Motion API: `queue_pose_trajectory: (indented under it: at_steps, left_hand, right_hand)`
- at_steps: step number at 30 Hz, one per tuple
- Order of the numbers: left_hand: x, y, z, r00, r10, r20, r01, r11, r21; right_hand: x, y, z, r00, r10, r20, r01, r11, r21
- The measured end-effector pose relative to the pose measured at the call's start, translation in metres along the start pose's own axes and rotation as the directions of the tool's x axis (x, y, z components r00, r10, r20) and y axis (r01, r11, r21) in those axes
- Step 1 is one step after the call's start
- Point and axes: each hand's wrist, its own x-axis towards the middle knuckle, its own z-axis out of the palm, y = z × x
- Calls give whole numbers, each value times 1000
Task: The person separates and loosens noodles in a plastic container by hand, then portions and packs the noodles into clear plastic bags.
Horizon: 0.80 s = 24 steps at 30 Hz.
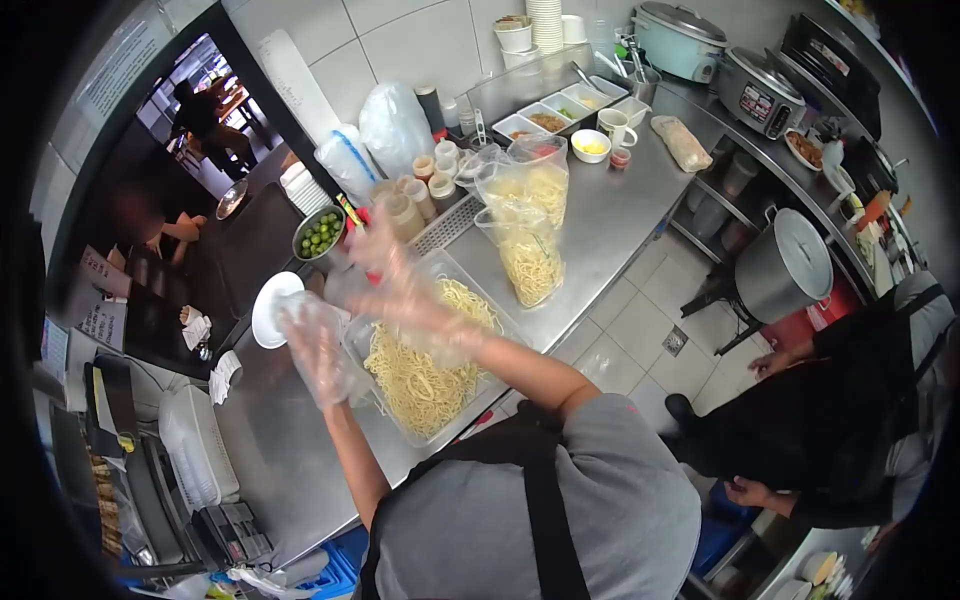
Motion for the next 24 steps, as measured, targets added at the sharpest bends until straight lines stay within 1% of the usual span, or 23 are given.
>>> queue_pose_trajectory:
  at_steps: [1, 3, 4, 5, 7, 8, 9, 10, 11, 12, 13, 14, 15, 16, 17, 18, 19, 20, 21, 23, 24]
  left_hand:
    - [7, -9, -8, 994, -93, -56, 88, 993, -79]
    - [15, -29, -24, 944, -296, -145, 256, 936, -243]
    - [20, -15, -10, 906, -399, -142, 365, 906, -215]
    - [17, -20, -11, 935, -346, -81, 310, 907, -285]
    - [18, -27, -13, 979, -205, 8, 189, 885, -426]
    - [17, -24, -15, 971, -233, -55, 193, 897, -397]
    - [22, -15, -10, 957, -259, -130, 197, 911, -363]
    - [24, -15, -15, 971, -188, -147, 114, 906, -407]
    - [26, -6, -12, 964, -203, -175, 120, 910, -398]
    - [35, -8, -18, 955, -244, -171, 154, 896, -416]
    - [41, -5, -21, 944, -289, -161, 193, 877, -439]
    - [40, 1, -23, 945, -291, -149, 216, 898, -384]
    - [36, 10, -28, 948, -289, -136, 241, 926, -291]
    - [28, 17, -34, 952, -290, -102, 265, 942, -206]
    - [20, 21, -35, 955, -293, -45, 286, 950, -129]
    - [13, 24, -35, 938, -346, -17, 341, 933, -117]
    - [4, 24, -35, 919, -394, 15, 393, 914, -101]
    - [-9, 12, -35, 912, -408, 41, 410, 911, -51]
    - [-22, -3, -37, 907, -417, 63, 418, 909, 5]
    - [-42, -13, -22, 928, -364, 74, 357, 929, 101]
    - [-53, -29, -20, 937, -339, 87, 326, 935, 138]
  right_hand:
    - [-16, 13, 11, 989, -97, 111, 113, 982, -149]
    - [-33, 47, 27, 961, -159, 228, 224, 929, -294]
    - [-37, 57, 34, 964, -149, 221, 213, 928, -305]
    - [-42, 67, 36, 967, -137, 215, 201, 928, -314]
    - [-31, 62, 34, 981, 52, 189, -17, 983, -183]
    - [-28, 61, 42, 968, 160, 194, -144, 985, -95]
    - [-31, 57, 53, 954, 177, 243, -151, 981, -124]
    - [-36, 48, 59, 935, 195, 295, -155, 976, -153]
    - [-41, 45, 62, 915, 204, 348, -148, 972, -183]
    - [-54, 52, 67, 895, 155, 419, -45, 965, -259]
    - [-58, 54, 64, 856, 228, 463, -107, 956, -273]
    - [-62, 54, 58, 816, 301, 494, -171, 941, -292]
    - [-59, 53, 47, 778, 366, 511, -219, 920, -324]
    - [-51, 51, 31, 776, 450, 442, -177, 827, -533]
    - [-54, 65, 19, 855, 405, 323, -14, 641, -768]
    - [-58, 93, 6, 921, 324, 214, 92, 353, -931]
    - [-60, 93, -9, 942, 290, 167, 92, 255, -963]
    - [-61, 93, -24, 960, 254, 120, 82, 155, -985]
    - [-57, 81, -36, 952, 281, 117, 27, 307, -951]
    - [-31, 30, -65, 999, 21, 46, 33, 420, -907]
    - [-23, -2, -87, 969, -245, -37, 64, 390, -918]
